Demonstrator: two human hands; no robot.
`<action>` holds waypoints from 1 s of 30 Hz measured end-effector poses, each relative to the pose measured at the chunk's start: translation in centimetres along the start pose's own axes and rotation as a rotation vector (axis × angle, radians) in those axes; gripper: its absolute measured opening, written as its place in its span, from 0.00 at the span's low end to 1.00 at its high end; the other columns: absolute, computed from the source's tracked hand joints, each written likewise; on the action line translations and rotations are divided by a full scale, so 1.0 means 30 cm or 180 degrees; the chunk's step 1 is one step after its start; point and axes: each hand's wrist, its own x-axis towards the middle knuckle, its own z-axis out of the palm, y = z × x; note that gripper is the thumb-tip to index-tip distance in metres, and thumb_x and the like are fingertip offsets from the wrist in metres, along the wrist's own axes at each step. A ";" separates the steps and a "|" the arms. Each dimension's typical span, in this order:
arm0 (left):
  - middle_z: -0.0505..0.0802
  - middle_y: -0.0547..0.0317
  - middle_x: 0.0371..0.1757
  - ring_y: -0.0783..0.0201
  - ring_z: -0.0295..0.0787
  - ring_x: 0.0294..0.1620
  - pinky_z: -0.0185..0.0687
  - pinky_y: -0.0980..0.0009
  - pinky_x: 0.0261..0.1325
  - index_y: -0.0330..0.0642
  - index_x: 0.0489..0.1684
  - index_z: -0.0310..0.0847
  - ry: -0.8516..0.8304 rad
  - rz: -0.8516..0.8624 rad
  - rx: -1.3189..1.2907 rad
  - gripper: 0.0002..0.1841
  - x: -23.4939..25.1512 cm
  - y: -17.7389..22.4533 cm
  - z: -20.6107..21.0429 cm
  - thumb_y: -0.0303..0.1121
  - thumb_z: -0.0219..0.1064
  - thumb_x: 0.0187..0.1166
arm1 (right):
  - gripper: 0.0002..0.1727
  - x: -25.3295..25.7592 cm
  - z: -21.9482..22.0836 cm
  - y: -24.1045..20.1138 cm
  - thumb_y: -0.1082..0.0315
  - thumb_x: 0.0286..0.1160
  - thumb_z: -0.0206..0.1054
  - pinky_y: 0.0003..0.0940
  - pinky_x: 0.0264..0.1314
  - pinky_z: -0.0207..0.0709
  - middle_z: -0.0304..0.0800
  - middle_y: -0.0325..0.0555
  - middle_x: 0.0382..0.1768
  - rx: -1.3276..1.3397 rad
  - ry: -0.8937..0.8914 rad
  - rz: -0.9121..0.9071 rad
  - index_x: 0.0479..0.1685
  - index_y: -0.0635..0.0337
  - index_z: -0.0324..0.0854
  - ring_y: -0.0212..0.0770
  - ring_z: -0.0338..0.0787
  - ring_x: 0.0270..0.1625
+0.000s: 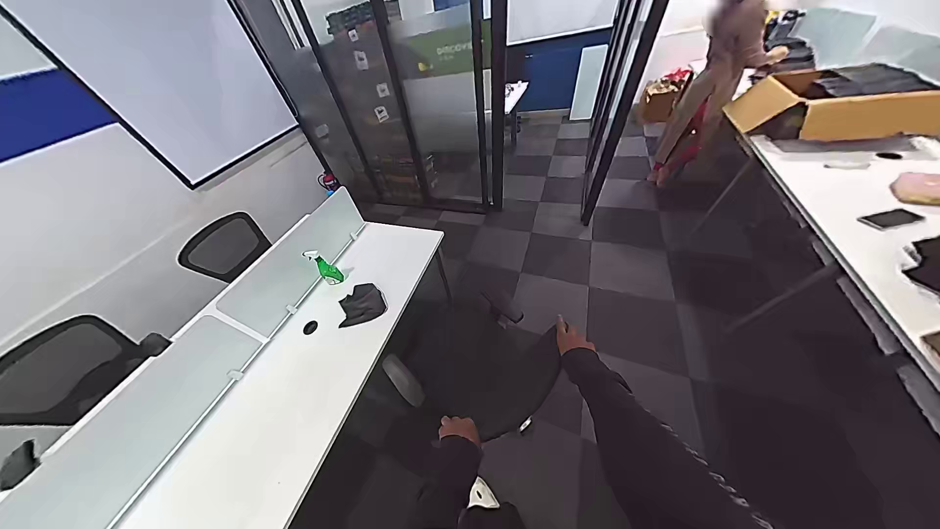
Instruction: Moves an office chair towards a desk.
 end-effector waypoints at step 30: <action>0.90 0.52 0.70 0.48 0.81 0.78 0.79 0.47 0.75 0.47 0.74 0.82 0.1061 0.0375 -0.0968 0.31 0.434 0.295 -0.403 0.49 0.71 0.69 | 0.45 0.895 -0.351 -0.483 0.73 0.74 0.69 0.68 0.64 0.81 0.85 0.69 0.68 -0.1021 -0.0777 -0.1819 0.94 0.42 0.55 0.71 0.87 0.68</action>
